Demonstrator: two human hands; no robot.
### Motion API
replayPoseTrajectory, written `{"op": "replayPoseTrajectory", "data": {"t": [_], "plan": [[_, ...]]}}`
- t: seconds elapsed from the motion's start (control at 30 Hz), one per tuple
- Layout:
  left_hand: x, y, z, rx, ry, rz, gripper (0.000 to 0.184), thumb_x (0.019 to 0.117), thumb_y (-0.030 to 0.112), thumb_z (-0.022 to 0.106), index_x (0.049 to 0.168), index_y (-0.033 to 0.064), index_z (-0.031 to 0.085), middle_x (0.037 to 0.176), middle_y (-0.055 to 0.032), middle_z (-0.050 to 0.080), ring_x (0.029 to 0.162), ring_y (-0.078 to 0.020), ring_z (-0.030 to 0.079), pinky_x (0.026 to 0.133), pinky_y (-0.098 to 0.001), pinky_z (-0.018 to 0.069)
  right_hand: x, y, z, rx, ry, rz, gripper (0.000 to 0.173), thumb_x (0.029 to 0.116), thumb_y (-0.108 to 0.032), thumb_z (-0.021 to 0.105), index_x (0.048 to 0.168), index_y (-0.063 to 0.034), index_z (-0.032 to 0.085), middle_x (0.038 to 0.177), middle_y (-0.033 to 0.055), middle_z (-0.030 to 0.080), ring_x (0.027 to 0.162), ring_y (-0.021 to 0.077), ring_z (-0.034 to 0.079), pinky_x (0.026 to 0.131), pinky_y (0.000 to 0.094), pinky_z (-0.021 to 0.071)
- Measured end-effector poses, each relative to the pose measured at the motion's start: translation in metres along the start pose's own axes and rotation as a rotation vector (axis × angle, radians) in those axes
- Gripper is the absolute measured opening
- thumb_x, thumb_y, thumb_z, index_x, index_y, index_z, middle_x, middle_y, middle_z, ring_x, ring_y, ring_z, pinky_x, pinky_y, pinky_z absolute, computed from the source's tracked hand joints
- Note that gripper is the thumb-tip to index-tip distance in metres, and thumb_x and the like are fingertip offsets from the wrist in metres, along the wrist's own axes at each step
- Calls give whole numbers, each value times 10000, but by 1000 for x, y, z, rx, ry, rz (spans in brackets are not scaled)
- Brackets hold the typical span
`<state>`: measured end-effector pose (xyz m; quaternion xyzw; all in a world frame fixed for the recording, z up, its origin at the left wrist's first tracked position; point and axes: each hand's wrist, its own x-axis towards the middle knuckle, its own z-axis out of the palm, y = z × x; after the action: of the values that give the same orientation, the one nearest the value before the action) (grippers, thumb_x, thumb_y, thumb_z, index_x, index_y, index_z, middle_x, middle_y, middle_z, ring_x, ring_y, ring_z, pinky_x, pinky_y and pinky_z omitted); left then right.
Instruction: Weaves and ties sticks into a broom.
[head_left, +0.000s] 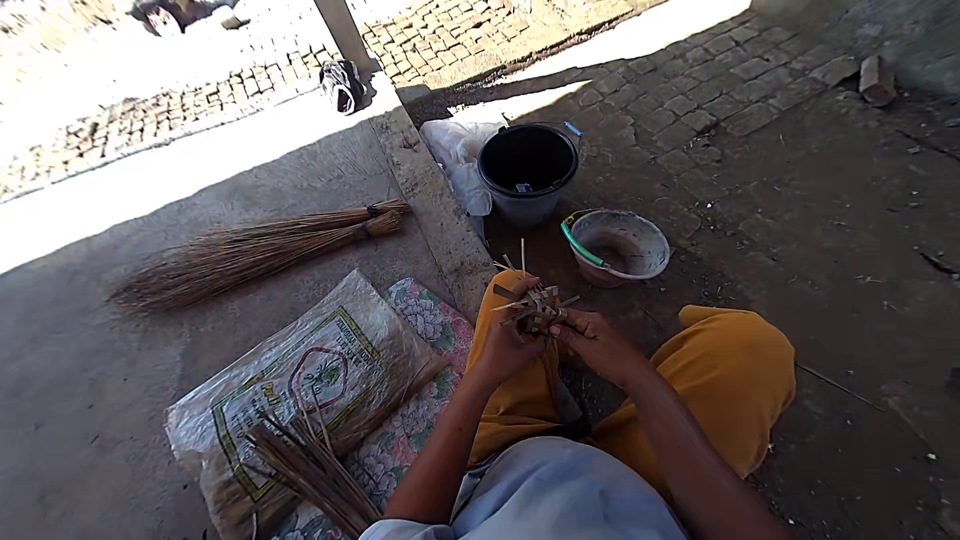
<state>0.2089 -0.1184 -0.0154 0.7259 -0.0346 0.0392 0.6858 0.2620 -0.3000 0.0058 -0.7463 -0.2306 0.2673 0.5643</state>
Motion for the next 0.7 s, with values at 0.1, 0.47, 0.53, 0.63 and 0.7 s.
{"op": "replayPoseTrajectory", "data": {"t": [0.1,0.47,0.53,0.63,0.7], "plan": [[-1,-3,-6,-29,-91,91,781,794,-77,722,1480,-108,349,1378,-167,566,1125,-136,653,958,-323,574,-3,3,1,-36,18,-20,259,978,-171,634,1177,-9,675,985,15,694,849,-5,629,799,179,527],[2,-12,9,-298,119,211,625,831,-103,733,1381,-33,445,1277,-64,619,1083,-122,663,952,-337,579,-2,7,26,268,309,-52,206,873,-25,616,1047,-20,726,908,19,728,821,60,681,771,223,573],[0,-16,13,-324,144,245,630,823,-105,741,1378,-25,453,1274,-56,621,1081,-123,662,950,-340,578,-2,7,31,358,376,-47,192,849,5,591,976,-30,731,860,1,711,765,50,654,715,216,555],[-2,-18,18,-379,191,281,609,828,-117,734,1358,19,465,1255,-22,647,1094,-118,669,967,-336,575,-2,10,40,404,438,-107,230,830,12,580,1035,-30,676,877,3,699,775,59,653,695,218,550],[-3,-16,18,-414,191,282,590,836,-124,716,1345,51,474,1238,2,657,1080,-103,673,956,-321,577,-4,10,42,398,443,-100,299,812,6,599,1109,-28,572,890,17,686,785,72,665,690,229,556]]}}
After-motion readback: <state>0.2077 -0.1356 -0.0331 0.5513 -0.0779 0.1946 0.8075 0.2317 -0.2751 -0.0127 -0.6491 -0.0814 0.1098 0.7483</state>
